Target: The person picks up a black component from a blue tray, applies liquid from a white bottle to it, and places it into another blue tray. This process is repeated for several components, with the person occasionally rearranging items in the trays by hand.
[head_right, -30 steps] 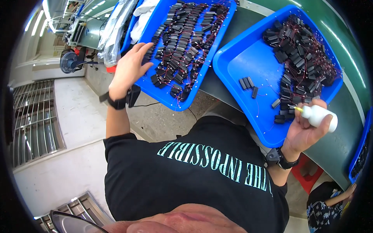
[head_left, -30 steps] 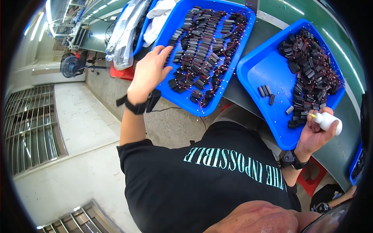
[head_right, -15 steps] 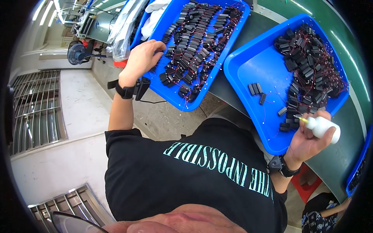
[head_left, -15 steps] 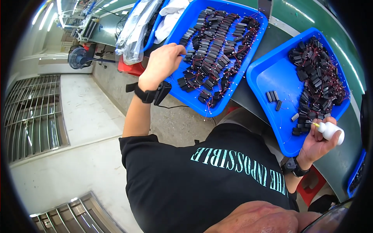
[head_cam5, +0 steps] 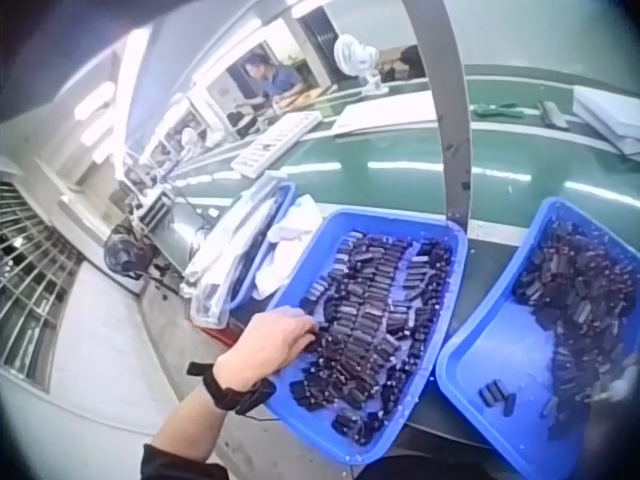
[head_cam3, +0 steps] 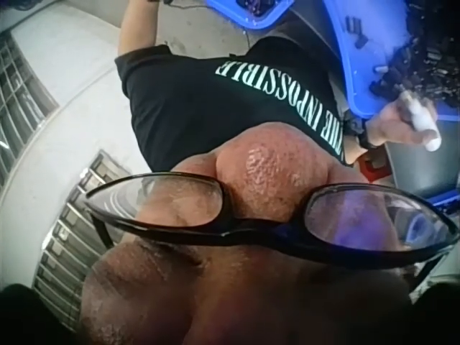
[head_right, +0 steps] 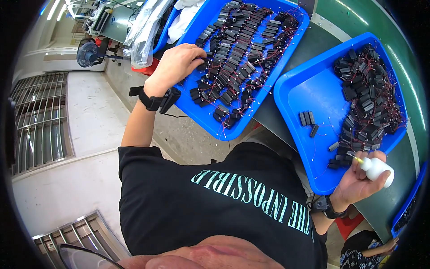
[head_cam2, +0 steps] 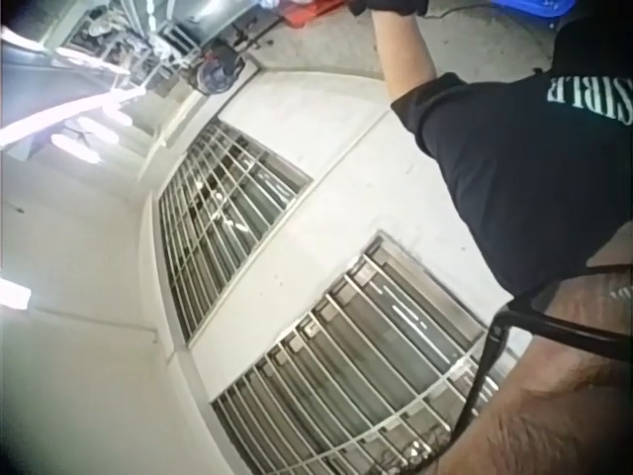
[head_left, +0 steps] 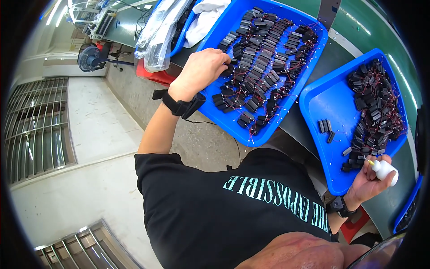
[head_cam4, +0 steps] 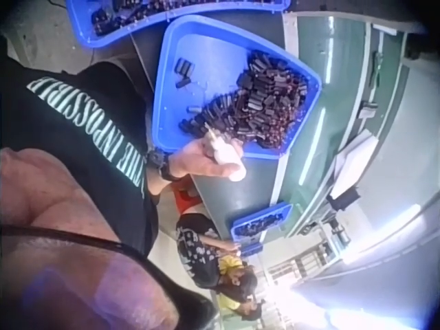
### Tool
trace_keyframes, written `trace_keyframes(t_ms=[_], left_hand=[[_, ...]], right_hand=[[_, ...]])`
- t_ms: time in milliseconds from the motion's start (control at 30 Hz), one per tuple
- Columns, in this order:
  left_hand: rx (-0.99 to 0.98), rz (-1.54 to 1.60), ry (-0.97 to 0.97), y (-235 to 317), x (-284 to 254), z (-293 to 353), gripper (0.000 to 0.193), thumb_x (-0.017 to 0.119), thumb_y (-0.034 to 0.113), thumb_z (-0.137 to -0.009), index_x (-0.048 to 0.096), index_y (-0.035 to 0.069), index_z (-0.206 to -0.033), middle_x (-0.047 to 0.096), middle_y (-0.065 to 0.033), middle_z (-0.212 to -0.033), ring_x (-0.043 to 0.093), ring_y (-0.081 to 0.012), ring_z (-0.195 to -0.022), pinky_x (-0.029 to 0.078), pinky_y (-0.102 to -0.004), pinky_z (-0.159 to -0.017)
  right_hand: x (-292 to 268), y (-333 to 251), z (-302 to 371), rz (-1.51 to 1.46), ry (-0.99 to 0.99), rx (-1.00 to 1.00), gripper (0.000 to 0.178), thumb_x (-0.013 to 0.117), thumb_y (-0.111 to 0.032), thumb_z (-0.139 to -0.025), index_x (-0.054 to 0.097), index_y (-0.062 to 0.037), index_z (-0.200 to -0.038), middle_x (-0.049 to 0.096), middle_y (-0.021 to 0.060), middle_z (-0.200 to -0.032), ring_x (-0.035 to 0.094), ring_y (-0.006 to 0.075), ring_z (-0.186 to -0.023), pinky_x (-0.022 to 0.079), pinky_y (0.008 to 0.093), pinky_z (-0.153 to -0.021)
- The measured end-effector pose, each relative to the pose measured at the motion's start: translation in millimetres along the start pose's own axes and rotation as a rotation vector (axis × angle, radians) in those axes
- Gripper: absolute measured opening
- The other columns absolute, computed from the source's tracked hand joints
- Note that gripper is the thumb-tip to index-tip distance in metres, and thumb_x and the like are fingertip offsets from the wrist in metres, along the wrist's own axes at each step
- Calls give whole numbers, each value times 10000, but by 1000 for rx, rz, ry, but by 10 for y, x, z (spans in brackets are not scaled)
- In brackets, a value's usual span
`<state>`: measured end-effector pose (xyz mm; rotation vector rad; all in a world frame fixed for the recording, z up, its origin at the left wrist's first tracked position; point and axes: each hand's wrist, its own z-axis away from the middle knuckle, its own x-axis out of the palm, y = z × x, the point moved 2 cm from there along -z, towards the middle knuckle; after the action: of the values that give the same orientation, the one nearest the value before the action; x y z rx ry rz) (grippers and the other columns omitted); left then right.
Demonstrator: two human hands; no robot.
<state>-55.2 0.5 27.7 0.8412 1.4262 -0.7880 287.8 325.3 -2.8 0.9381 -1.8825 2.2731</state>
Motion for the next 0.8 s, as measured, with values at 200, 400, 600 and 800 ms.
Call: trace_keyframes(t_ms=[200,400,600,800], left_hand=[[-6,13,-7,-48,-13,13,147,642,170,-830,668,91,-952,666,-78,-915,635,-262,-886,512,-355,-765],[-50,99,7,-90,-23,22,157,640,166,-829,665,81,-959,669,-77,-920,634,-265,-887,509,-360,-766],[-60,143,40,-84,-32,26,154,639,166,-827,673,83,-951,675,-77,-895,636,-269,-875,508,-360,-761],[-207,340,-58,-129,-92,30,195,662,194,-847,697,92,-1009,692,-74,-903,631,-196,-749,503,-304,-701]], right_hand=[[78,-8,8,47,-26,-9,524,492,-511,-935,546,10,-908,372,-6,-574,299,80,-511,287,217,-494],[106,-4,3,53,-8,-20,519,492,-510,-936,546,5,-906,364,-12,-574,290,79,-511,282,218,-502],[31,6,-11,-8,-15,-8,516,549,-454,-921,597,56,-981,297,-36,-522,291,81,-510,360,230,-579],[31,-11,-6,-29,-45,-2,515,551,-449,-922,596,60,-984,300,-34,-526,283,80,-511,343,229,-572]])
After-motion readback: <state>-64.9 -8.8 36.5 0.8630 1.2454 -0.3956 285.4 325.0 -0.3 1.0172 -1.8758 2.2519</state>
